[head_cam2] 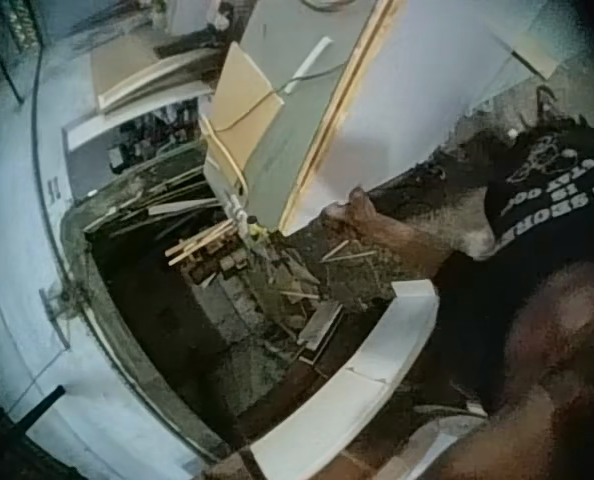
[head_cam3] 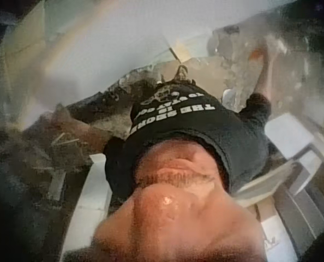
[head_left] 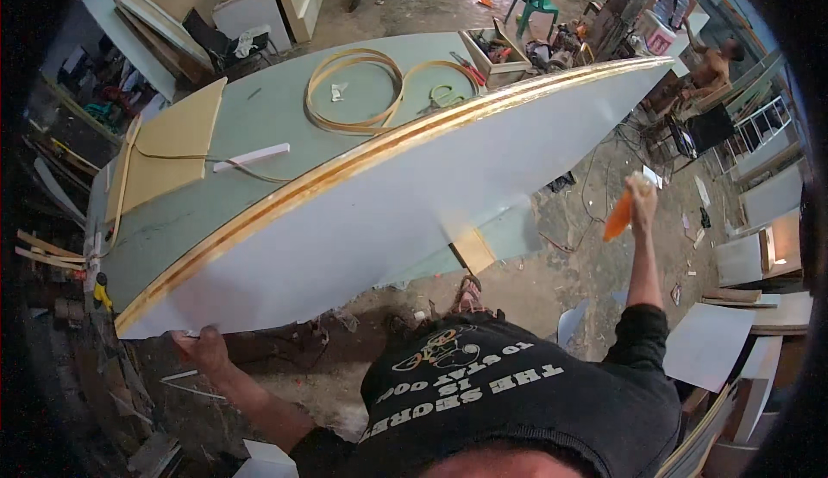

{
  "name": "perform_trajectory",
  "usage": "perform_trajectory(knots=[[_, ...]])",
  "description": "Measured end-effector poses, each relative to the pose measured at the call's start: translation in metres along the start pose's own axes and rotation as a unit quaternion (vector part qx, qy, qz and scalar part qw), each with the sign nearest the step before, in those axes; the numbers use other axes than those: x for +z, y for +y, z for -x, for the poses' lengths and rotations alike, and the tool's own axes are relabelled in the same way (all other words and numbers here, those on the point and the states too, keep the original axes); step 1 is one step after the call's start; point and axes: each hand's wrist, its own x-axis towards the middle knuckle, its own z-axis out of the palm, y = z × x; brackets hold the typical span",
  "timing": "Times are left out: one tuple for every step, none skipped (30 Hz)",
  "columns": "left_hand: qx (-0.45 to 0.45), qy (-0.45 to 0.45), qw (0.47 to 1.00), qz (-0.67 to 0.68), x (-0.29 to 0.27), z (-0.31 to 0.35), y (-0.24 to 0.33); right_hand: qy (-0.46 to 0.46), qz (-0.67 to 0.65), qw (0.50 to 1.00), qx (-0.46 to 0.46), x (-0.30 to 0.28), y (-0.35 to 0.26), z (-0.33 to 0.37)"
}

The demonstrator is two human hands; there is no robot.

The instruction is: The person applies glue from a plastic bottle to the edge of a white board and then aligns and presses another board onto the glued surface.

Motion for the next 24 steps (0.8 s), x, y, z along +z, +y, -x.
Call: perform_trajectory(knots=[[0.005,-0.011,1.0,0.029,0.009,0.001,0.008,-0.007,0.009,1.0,0.008,0.003,0.002,0.018],[0.007,-0.026,0.998,0.058,0.018,0.0,0.012,0.0,0.021,1.0,0.005,0.004,-0.001,0.034],[0.008,-0.041,0.995,0.087,0.023,-0.001,0.014,0.005,0.033,0.999,0.002,0.007,-0.005,0.048],[0.025,-0.063,0.993,0.099,0.019,-0.002,0.016,0.007,0.042,0.999,-0.004,0.011,-0.012,0.06],[0.04,-0.088,0.989,0.113,0.017,-0.005,0.016,0.028,0.073,0.997,-0.006,0.01,-0.014,0.068],[0.069,-0.124,0.984,0.111,0.013,-0.007,0.01,0.047,0.103,0.994,-0.007,0.006,-0.016,0.075],[0.077,-0.135,0.982,0.103,0.012,-0.008,0.006,0.067,0.134,0.989,-0.011,-0.002,-0.018,0.08],[0.085,-0.146,0.981,0.094,0.009,-0.009,0.002,0.091,0.157,0.983,-0.036,-0.013,-0.02,0.084],[0.076,-0.131,0.986,0.077,0.011,-0.008,0.002,0.117,0.176,0.975,-0.061,-0.026,-0.016,0.085],[0.067,-0.122,0.988,0.068,0.019,-0.009,0.004,0.161,0.098,0.973,-0.132,-0.051,0.011,0.082],[0.057,-0.112,0.99,0.064,0.026,-0.01,0.004,0.205,0.021,0.957,-0.206,-0.086,0.047,0.073],[0.048,-0.099,0.992,0.067,0.032,-0.01,0.007,0.222,-0.083,0.967,-0.089,-0.136,0.081,0.068],[0.031,-0.094,0.993,0.061,0.03,-0.008,0.006,0.258,-0.162,0.952,-0.017,-0.148,0.092,0.076],[0.014,-0.085,0.995,0.056,0.025,-0.005,0.004,0.297,-0.245,0.922,0.046,-0.158,0.099,0.081],[-0.001,-0.08,0.996,0.038,0.023,-0.003,0.009,0.362,-0.3,0.88,0.069,-0.139,0.094,0.099],[-0.016,-0.087,0.996,0.01,0.02,-0.002,0.012,0.352,-0.353,0.859,0.117,-0.13,0.086,0.119],[-0.026,-0.061,0.998,-0.007,0.019,0.001,0.011,0.345,-0.402,0.832,0.166,-0.112,0.073,0.145],[-0.04,-0.032,0.998,-0.02,0.016,0.004,0.009,0.337,-0.423,0.827,0.154,-0.084,0.052,0.159],[-0.05,0.029,0.998,-0.02,0.01,0.007,0.0,0.335,-0.441,0.82,0.142,-0.063,0.032,0.179],[-0.063,0.086,0.994,-0.017,0.004,0.011,-0.01,0.316,-0.48,0.801,0.17,-0.037,0.014,0.19],[-0.059,0.076,0.995,0.011,0.031,0.004,-0.015,0.332,-0.511,0.771,0.185,-0.035,0.016,0.205],[-0.058,0.086,0.994,0.033,0.04,0.003,-0.015,0.333,-0.535,0.758,0.167,-0.025,0.037,0.202],[-0.048,0.093,0.994,0.025,0.044,0.003,-0.012,0.322,-0.588,0.707,0.225,-0.003,0.036,0.197],[-0.037,0.091,0.995,0.009,0.051,-0.001,-0.008,0.242,-0.655,0.698,0.16,0.02,0.036,0.187]])
